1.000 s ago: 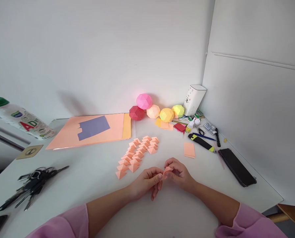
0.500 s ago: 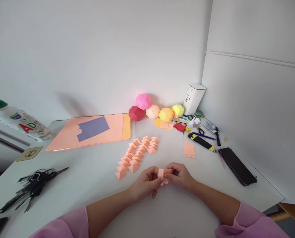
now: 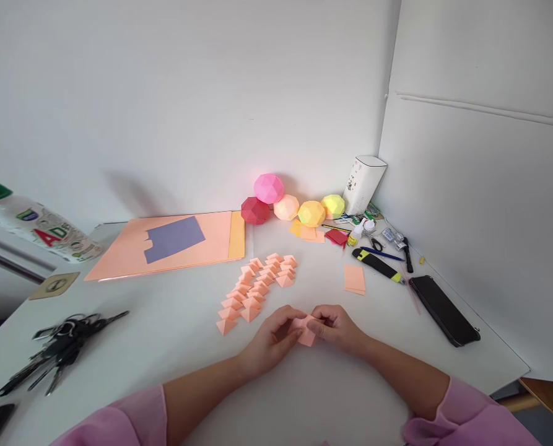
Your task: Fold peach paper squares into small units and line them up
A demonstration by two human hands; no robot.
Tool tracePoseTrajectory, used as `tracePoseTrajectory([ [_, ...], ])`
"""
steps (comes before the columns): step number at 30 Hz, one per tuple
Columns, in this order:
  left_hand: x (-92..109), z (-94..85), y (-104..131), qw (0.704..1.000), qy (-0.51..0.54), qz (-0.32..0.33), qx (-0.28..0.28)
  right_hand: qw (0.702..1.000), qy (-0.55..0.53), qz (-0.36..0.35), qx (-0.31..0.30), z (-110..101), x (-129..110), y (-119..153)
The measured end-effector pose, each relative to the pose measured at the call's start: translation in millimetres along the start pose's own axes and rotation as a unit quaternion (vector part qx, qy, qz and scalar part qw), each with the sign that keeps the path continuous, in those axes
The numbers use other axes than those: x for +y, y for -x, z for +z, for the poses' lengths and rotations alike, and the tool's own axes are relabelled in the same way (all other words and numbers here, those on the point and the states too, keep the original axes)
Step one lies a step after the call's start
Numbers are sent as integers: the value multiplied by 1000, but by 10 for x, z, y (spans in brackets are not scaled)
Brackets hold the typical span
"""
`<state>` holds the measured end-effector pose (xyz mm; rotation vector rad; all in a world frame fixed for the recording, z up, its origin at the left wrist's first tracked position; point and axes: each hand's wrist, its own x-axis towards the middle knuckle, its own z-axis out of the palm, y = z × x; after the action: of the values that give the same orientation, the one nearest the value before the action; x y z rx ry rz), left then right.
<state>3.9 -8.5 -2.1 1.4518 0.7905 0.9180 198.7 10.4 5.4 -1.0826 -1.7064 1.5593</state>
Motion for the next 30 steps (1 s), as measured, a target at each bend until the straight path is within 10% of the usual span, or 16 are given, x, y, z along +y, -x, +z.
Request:
tracePoseTrajectory([
  [22, -41, -47, -24, 991, 123, -50, -22, 998, -12, -52, 19, -44, -45, -2],
  [30, 103, -29, -22, 997, -37, -67, -23, 997, -47, -45, 35, -27, 27, -11],
])
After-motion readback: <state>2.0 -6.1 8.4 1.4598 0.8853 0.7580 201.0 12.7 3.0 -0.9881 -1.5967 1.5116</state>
